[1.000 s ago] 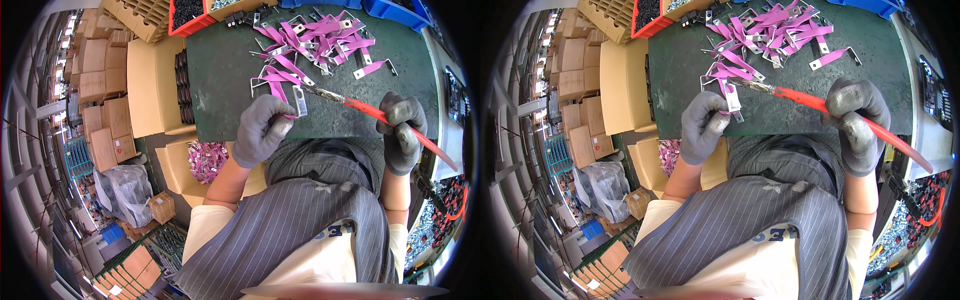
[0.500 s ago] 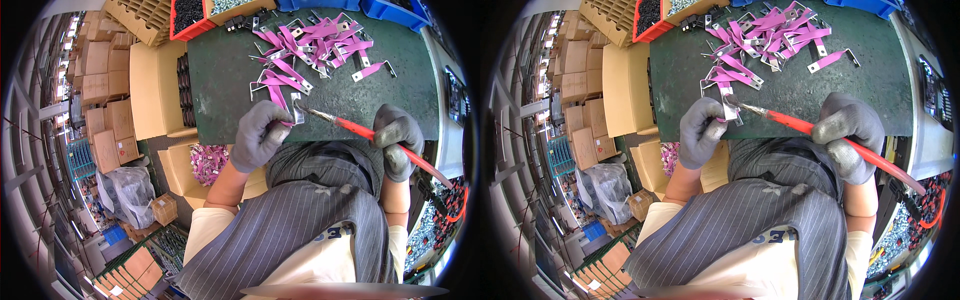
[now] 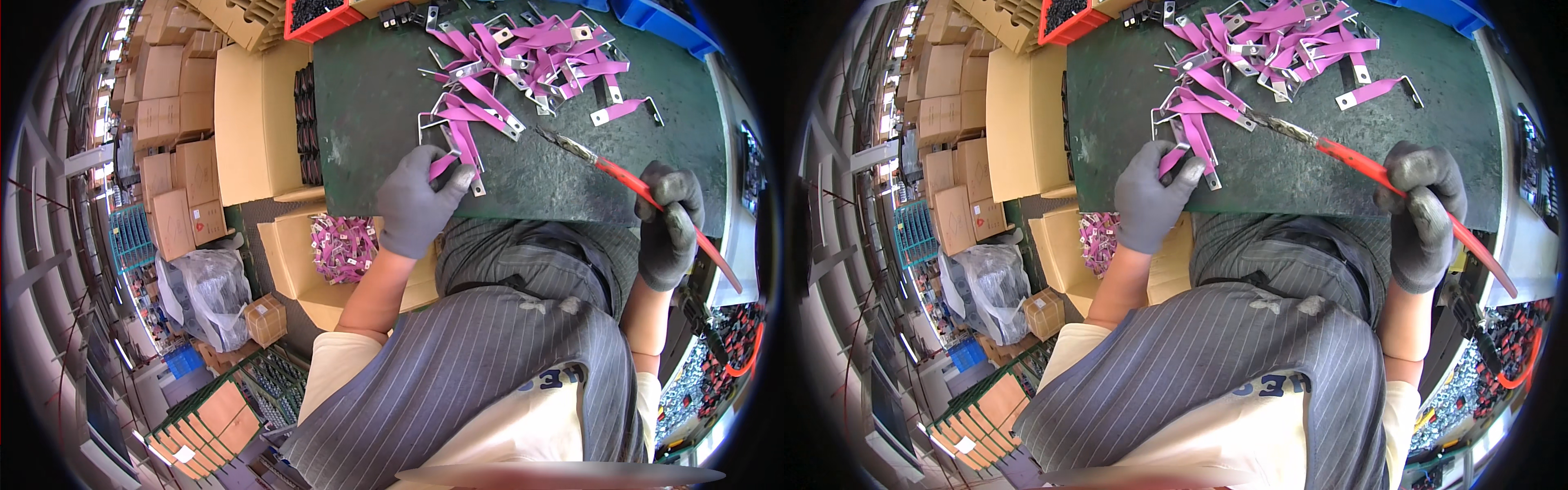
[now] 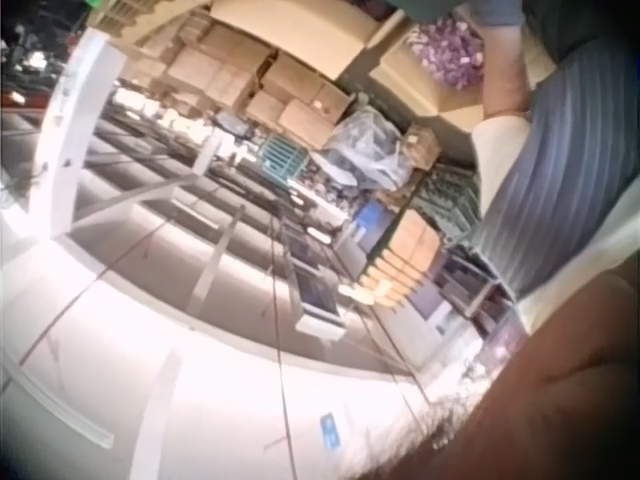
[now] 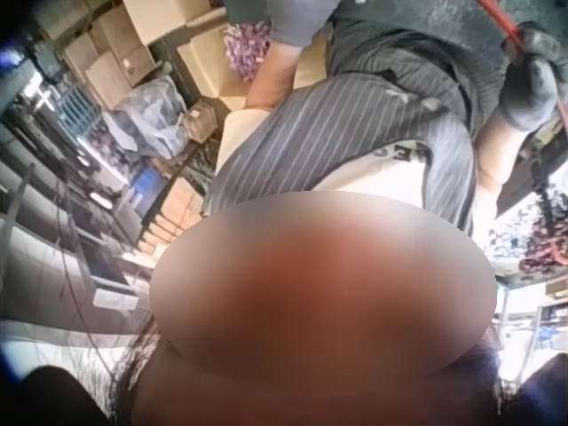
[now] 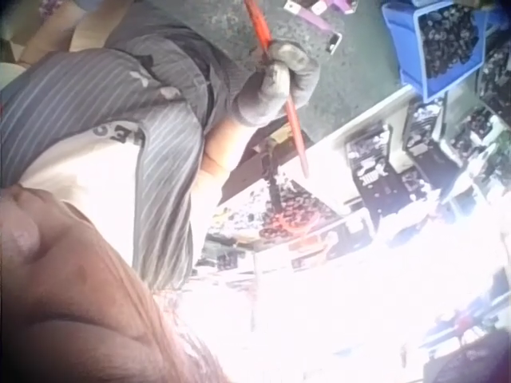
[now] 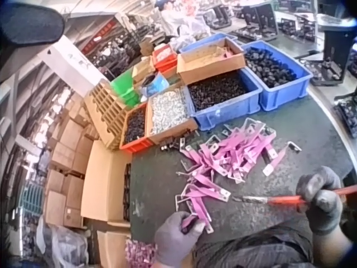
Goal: Cleaning or applying a substance to small metal brackets using a brush at a workstation in a warehouse setting.
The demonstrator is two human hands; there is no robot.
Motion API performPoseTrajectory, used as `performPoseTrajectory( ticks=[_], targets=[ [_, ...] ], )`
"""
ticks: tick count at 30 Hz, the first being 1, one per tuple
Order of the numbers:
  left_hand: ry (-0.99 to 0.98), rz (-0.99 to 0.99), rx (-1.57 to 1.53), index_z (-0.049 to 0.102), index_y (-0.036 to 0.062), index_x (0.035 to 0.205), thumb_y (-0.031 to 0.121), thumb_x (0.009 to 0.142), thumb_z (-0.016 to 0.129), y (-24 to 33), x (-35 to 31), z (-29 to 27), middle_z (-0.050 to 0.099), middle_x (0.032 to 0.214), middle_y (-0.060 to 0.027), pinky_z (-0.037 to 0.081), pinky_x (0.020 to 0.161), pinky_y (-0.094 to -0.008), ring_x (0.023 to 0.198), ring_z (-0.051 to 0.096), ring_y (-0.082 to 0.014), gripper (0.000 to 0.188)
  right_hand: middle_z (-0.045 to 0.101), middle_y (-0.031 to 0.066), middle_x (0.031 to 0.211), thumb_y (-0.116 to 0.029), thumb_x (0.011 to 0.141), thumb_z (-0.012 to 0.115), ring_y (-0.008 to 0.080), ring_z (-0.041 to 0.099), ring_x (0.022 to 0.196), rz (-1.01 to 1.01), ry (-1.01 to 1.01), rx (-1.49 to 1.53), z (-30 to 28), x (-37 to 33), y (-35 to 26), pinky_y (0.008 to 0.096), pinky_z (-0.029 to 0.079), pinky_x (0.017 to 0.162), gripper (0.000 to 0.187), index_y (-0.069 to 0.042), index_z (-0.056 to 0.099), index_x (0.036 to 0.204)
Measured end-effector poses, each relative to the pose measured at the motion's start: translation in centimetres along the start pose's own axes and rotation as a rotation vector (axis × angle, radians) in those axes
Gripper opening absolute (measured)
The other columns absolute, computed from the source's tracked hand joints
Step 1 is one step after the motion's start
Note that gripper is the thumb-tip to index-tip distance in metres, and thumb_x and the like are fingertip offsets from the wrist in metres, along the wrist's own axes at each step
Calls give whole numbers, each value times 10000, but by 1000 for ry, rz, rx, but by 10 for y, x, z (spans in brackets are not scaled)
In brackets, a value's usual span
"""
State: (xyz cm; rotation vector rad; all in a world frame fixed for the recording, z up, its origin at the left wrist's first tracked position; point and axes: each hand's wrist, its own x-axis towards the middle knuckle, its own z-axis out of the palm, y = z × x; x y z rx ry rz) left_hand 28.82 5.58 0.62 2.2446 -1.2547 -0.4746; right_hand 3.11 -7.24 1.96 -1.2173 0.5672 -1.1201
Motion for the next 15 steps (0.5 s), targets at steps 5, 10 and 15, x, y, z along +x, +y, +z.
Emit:
performPoseTrajectory(
  ticks=[5,10,15],
  targets=[
    [147,88,204,623,56,925,457,701,709,2,12,9,614,832,-116,474,655,-371,745,605,-285,467,490,67,764,-275,766,561,115,427,617,90,12,16,0,-2,11,233,321,555,304,6,539,881],
    [95,64,144,644,64,908,442,703,705,1,22,5,617,837,-129,476,658,-372,751,606,-293,435,494,68,793,-269,764,563,111,424,623,112,32,53,-3,-4,17,233,329,556,302,5,539,888],
    [40,30,181,650,53,878,406,721,697,8,30,-2,616,823,-137,477,657,-372,739,602,-304,389,495,67,804,-262,764,561,108,419,628,141,43,80,-5,-4,19,232,331,555,300,3,540,902]
  ],
)
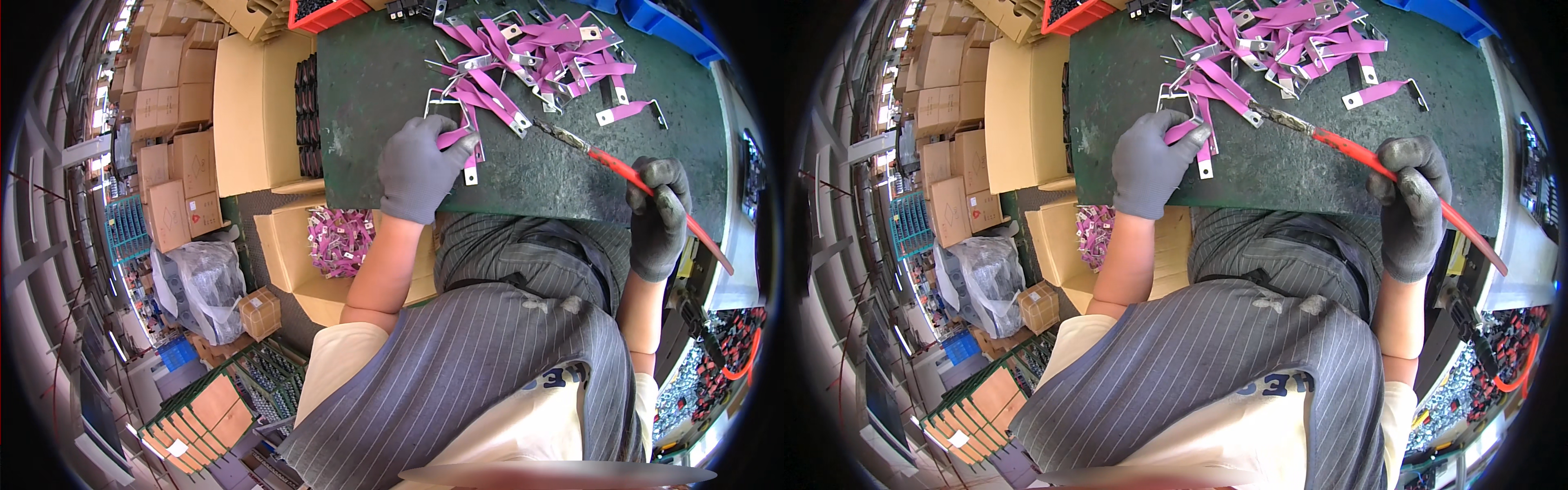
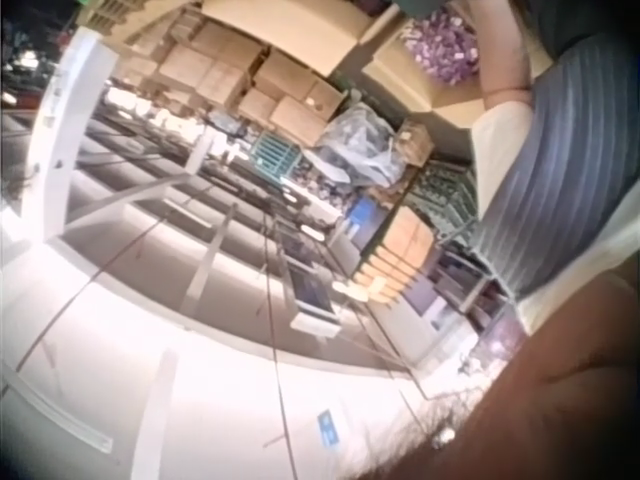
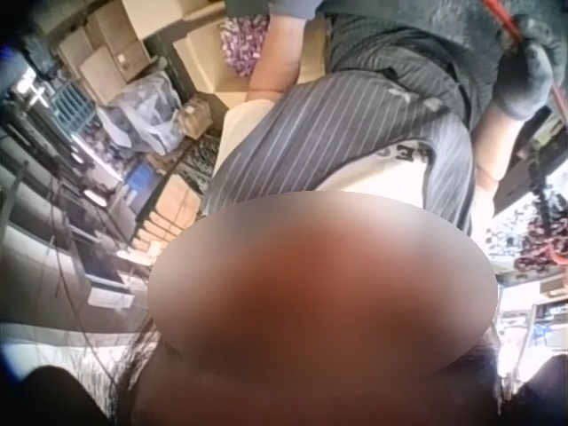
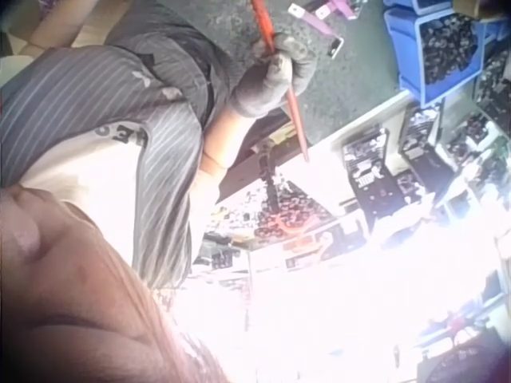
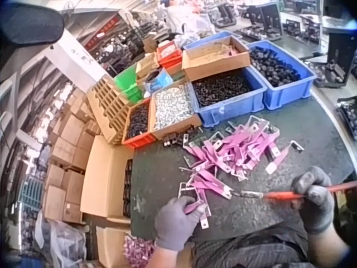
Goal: Cleaning or applying a substance to small metal brackets using a brush at a workstation in a warehouse setting.
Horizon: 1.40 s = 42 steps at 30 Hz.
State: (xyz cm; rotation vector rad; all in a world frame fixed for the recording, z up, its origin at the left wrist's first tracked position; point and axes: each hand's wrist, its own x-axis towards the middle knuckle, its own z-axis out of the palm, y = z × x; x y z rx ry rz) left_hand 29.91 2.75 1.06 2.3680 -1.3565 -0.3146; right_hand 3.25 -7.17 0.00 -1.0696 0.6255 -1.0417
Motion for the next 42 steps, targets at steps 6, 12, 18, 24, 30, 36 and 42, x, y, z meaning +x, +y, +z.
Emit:
performPoseTrajectory(
  ticks=[6,12,18,24,30,36,42],
  targets=[
    [-25,167,-298,576,29,888,179,806,631,-32,-8,-10,582,822,-122,461,676,-360,752,577,-284,180,496,64,798,-265,766,560,107,416,626,-7,-11,15,-4,1,1,230,321,550,302,0,542,909],
    [-124,252,-898,518,21,1003,201,914,522,-27,-20,-5,578,881,-71,444,633,-240,713,540,-112,200,505,63,789,-274,755,560,108,431,618,-21,-42,3,13,8,3,229,319,550,308,-2,546,900],
    [-222,252,-1108,519,11,1075,247,905,556,-25,-26,-9,613,818,-43,388,574,-175,672,500,-42,294,436,24,678,-311,779,568,99,371,611,-19,-88,-50,32,18,-13,229,275,550,277,-44,517,833],
    [-294,276,-1210,538,9,1055,219,894,572,-27,-29,-14,615,848,-47,388,584,-178,699,516,-53,267,433,25,647,-352,774,585,123,391,605,-113,-163,-149,46,20,-17,251,295,566,306,-56,509,772],
    [-308,278,-1236,545,4,1045,220,893,574,-26,-31,-16,608,867,-41,399,606,-185,727,530,-64,265,513,23,580,-390,776,596,147,429,585,-144,-300,-229,47,16,-23,299,325,595,327,-79,538,693],
    [-312,314,-1221,547,-7,1027,218,897,568,-25,-31,-18,594,848,-38,425,642,-208,736,541,-86,261,515,34,584,-372,756,601,156,431,584,-213,-271,-221,52,17,-20,299,321,580,313,-74,537,686],
    [-349,351,-1223,543,-10,1024,211,900,560,-22,-29,-21,590,843,-50,449,698,-247,767,554,-115,254,515,33,587,-362,757,594,148,426,578,-131,-236,-156,50,15,-22,292,322,578,301,-77,529,684]
  ],
)
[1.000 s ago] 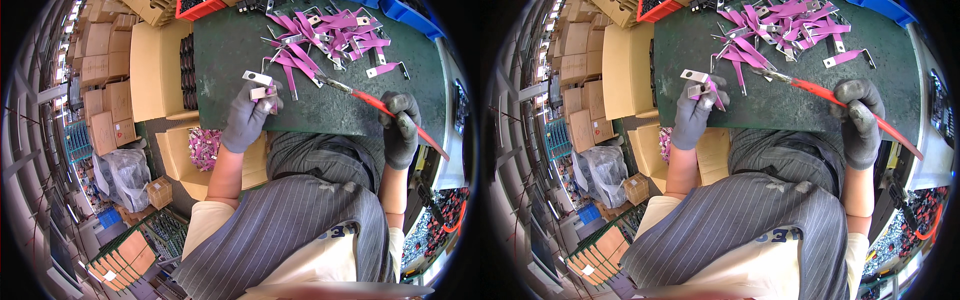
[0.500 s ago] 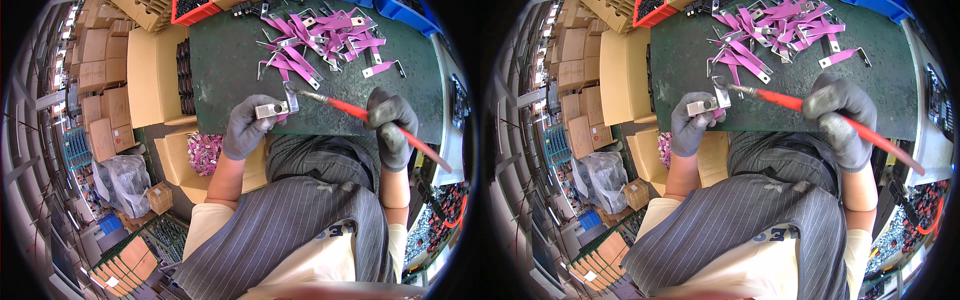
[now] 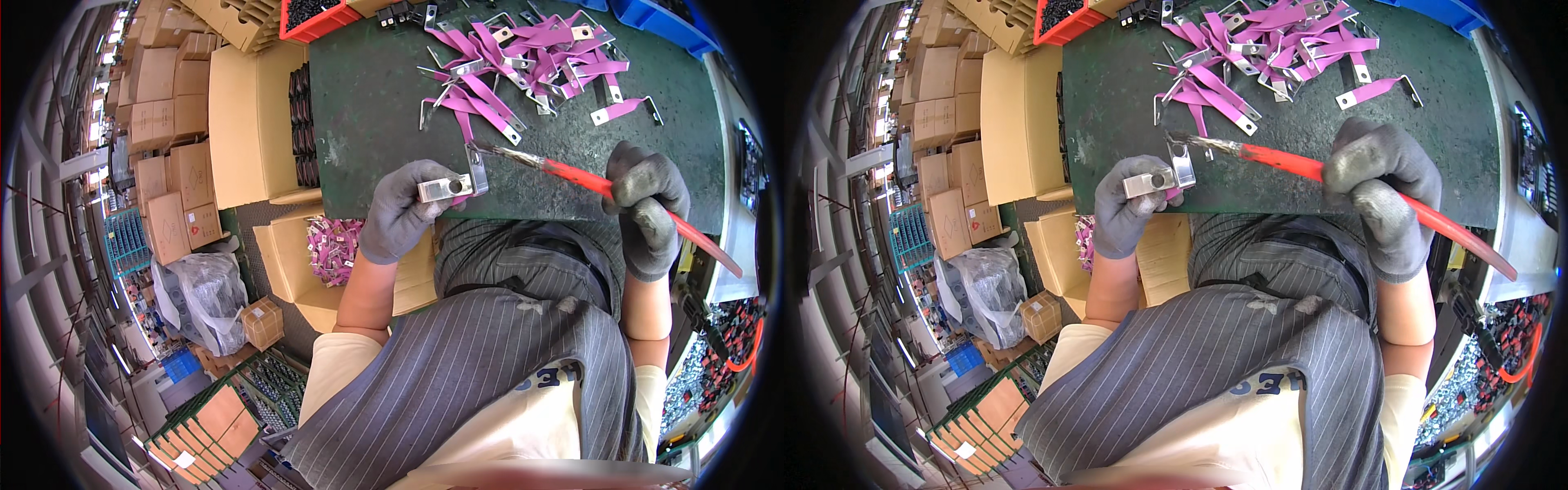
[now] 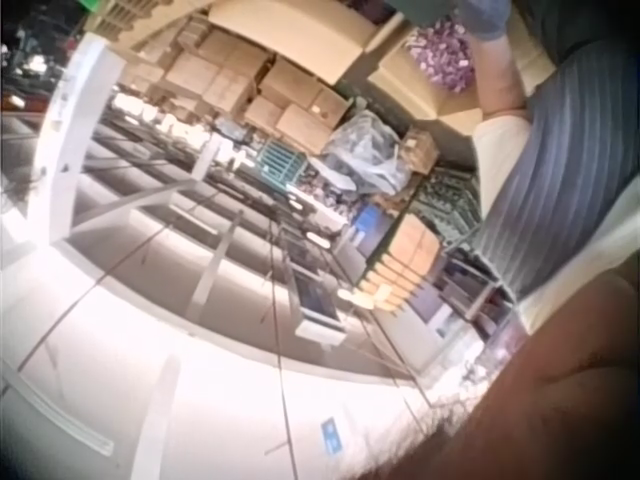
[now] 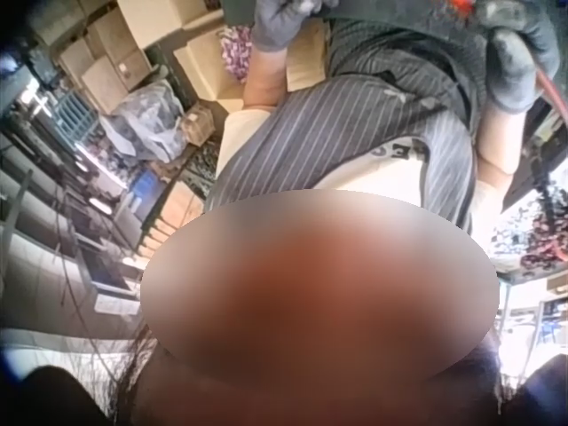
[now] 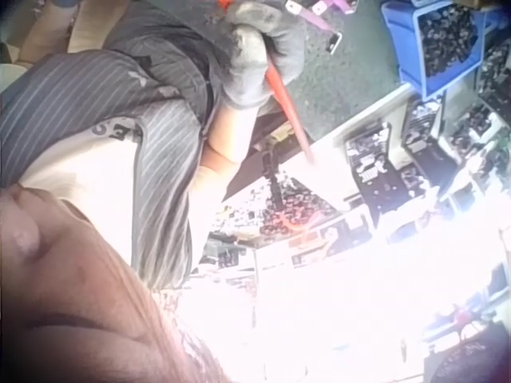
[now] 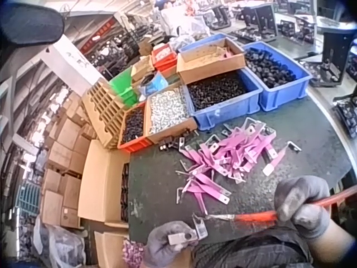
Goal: Cleaning or applying a substance to small metal brackets using a brush at a workstation in a warehouse setting.
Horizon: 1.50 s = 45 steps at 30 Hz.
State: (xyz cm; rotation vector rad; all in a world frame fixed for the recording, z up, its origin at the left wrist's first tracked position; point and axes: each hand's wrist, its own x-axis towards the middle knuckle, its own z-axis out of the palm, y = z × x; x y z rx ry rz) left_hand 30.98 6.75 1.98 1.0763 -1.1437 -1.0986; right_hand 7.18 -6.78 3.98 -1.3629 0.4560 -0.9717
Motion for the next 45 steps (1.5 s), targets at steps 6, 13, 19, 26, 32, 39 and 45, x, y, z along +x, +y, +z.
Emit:
performPoseTrajectory(
  ticks=[6,13,19,26,32,39,45],
  targets=[
    [231,-162,41,535,8,1033,227,893,570,-1,3,3,555,783,-38,449,588,-225,644,519,-83,263,508,57,626,-309,767,578,127,449,572,-78,46,100,-13,0,11,247,336,535,284,-27,540,760],
    [406,-470,267,572,75,1012,289,763,715,-21,22,5,518,660,28,410,454,-207,530,482,-41,358,474,57,713,-257,772,562,110,391,587,130,272,270,-46,-19,49,231,310,536,264,-14,539,871],
    [448,-62,296,530,42,1114,191,881,582,-39,42,11,567,770,-32,489,563,-205,630,533,-65,282,471,56,692,-255,784,578,125,384,579,121,282,460,-52,-26,62,243,316,559,269,-20,522,901],
    [472,-93,1131,381,82,1247,458,766,658,-40,69,26,619,866,-153,485,642,-413,728,620,-339,670,455,57,674,-261,791,575,138,384,584,102,275,473,-50,-26,61,255,318,570,275,-19,515,906],
    [388,-273,1353,350,81,1293,407,677,744,-30,76,26,618,944,-158,492,673,-393,813,624,-338,800,455,53,685,-262,793,568,126,384,593,104,289,441,-49,-28,63,245,313,562,272,-20,516,904],
    [476,25,431,433,15,1195,-28,697,701,-12,58,4,565,1083,-103,474,872,-287,989,557,-171,567,458,49,694,-265,795,562,115,378,596,92,284,437,-49,-29,65,239,308,557,271,-21,516,903],
    [330,-39,712,483,38,1180,53,700,715,-5,35,-39,650,962,-93,509,773,-277,860,632,-157,533,454,48,688,-267,790,568,115,374,594,87,269,437,-49,-29,63,238,305,558,273,-23,516,902]
  ],
)
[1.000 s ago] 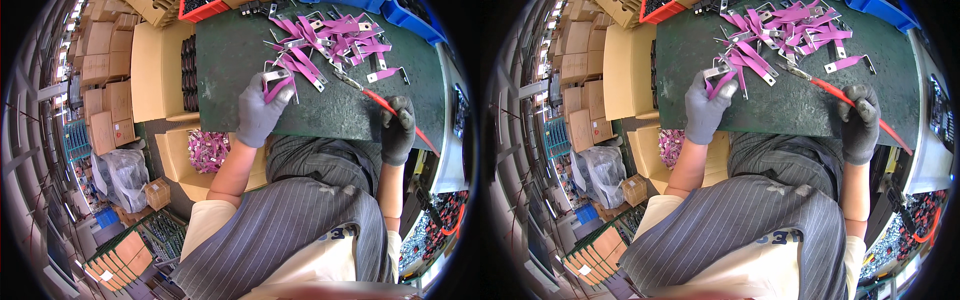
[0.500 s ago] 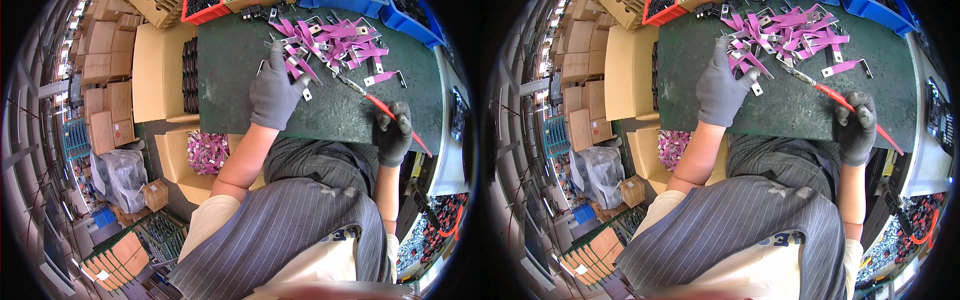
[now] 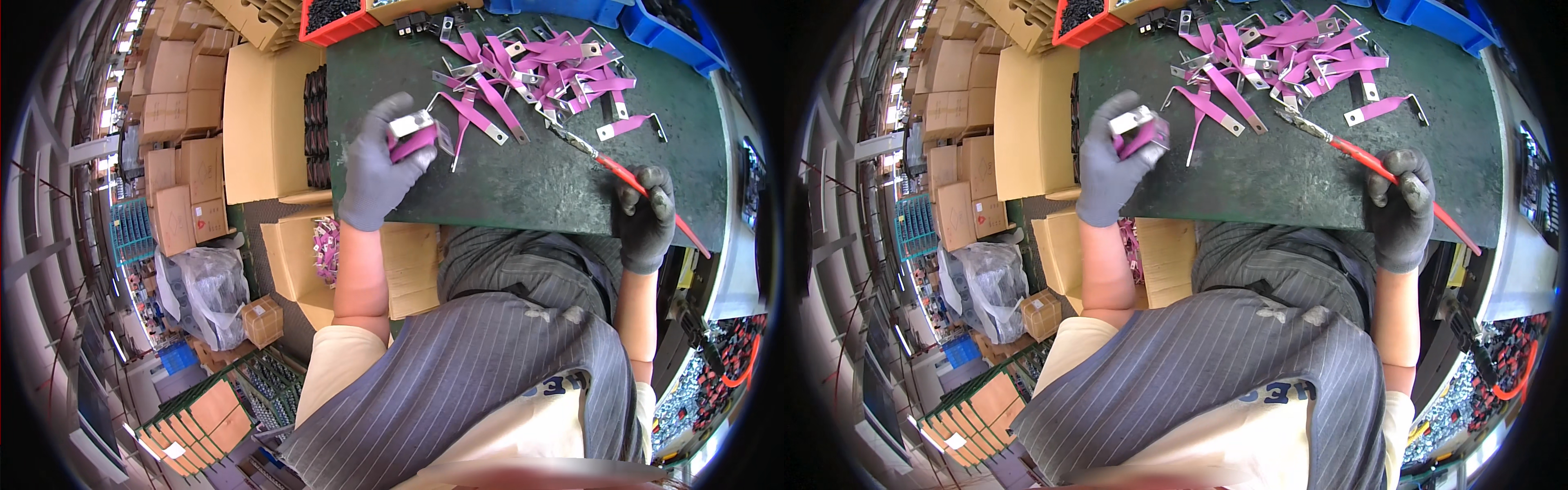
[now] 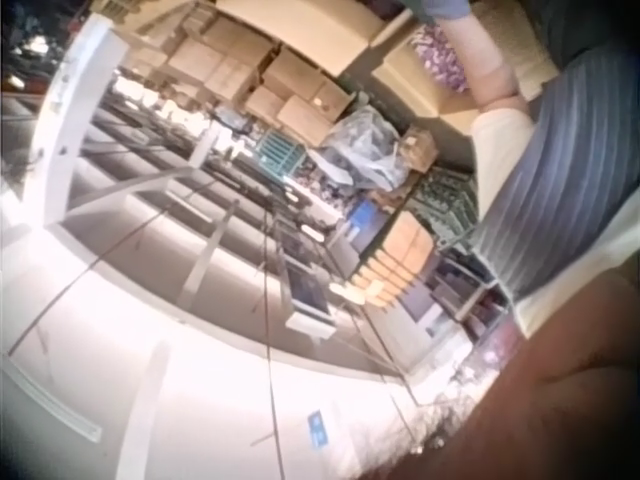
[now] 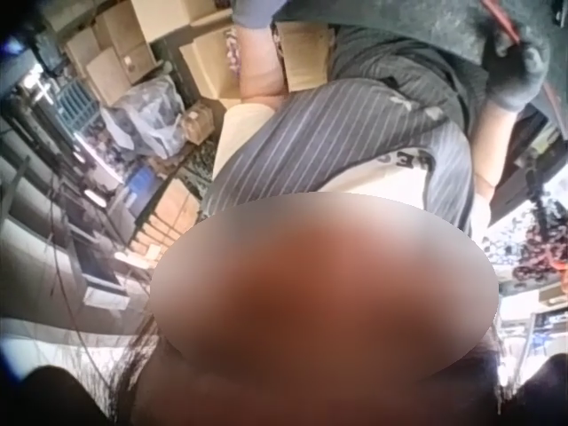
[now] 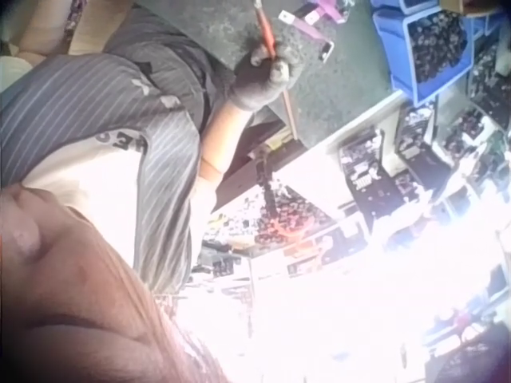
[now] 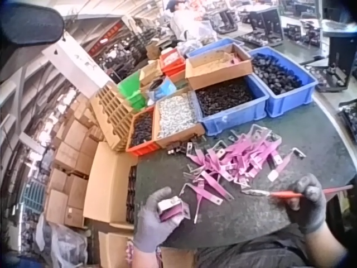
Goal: Cleaning or applying a substance to small metal brackets using a brush at a workstation in a warehouse setting.
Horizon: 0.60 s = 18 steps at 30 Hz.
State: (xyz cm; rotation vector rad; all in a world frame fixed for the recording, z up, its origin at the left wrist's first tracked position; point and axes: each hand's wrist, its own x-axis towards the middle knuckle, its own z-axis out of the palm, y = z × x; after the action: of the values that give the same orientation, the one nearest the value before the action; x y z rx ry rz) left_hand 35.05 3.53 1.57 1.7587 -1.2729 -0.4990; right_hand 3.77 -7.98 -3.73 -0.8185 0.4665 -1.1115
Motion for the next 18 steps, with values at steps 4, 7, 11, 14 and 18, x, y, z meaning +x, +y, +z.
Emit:
performPoseTrajectory(
  ticks=[4,7,11,14,18],
  targets=[
    [-97,-1,362,529,66,1122,165,649,757,-16,-11,5,622,930,-114,490,768,-351,856,621,-255,534,451,47,676,-276,790,573,117,374,592,7,1,-8,0,0,1,238,303,559,283,-25,525,912],
    [-47,-129,437,584,46,1031,177,650,759,-1,-14,15,608,966,-127,475,755,-340,844,603,-281,439,450,46,671,-281,790,575,118,375,592,7,1,-27,0,-1,1,237,305,559,290,-27,527,922],
    [-59,-231,588,623,51,944,252,674,757,-1,-18,15,607,952,-123,477,719,-338,842,602,-287,361,453,47,667,-278,788,577,119,378,593,20,6,-26,1,-1,-1,236,305,558,287,-29,527,921],
    [16,-42,640,629,55,932,285,729,716,-12,-22,16,615,892,-133,477,710,-340,798,605,-290,319,455,47,667,-274,790,572,121,381,593,35,22,-12,4,-1,-3,237,305,554,281,-29,527,919],
    [186,399,628,617,50,895,254,782,671,-21,-18,14,588,844,-98,480,659,-369,703,584,-274,239,462,46,665,-279,781,572,119,386,601,28,-83,-55,24,1,-9,238,301,550,281,-24,526,889]
  ],
)
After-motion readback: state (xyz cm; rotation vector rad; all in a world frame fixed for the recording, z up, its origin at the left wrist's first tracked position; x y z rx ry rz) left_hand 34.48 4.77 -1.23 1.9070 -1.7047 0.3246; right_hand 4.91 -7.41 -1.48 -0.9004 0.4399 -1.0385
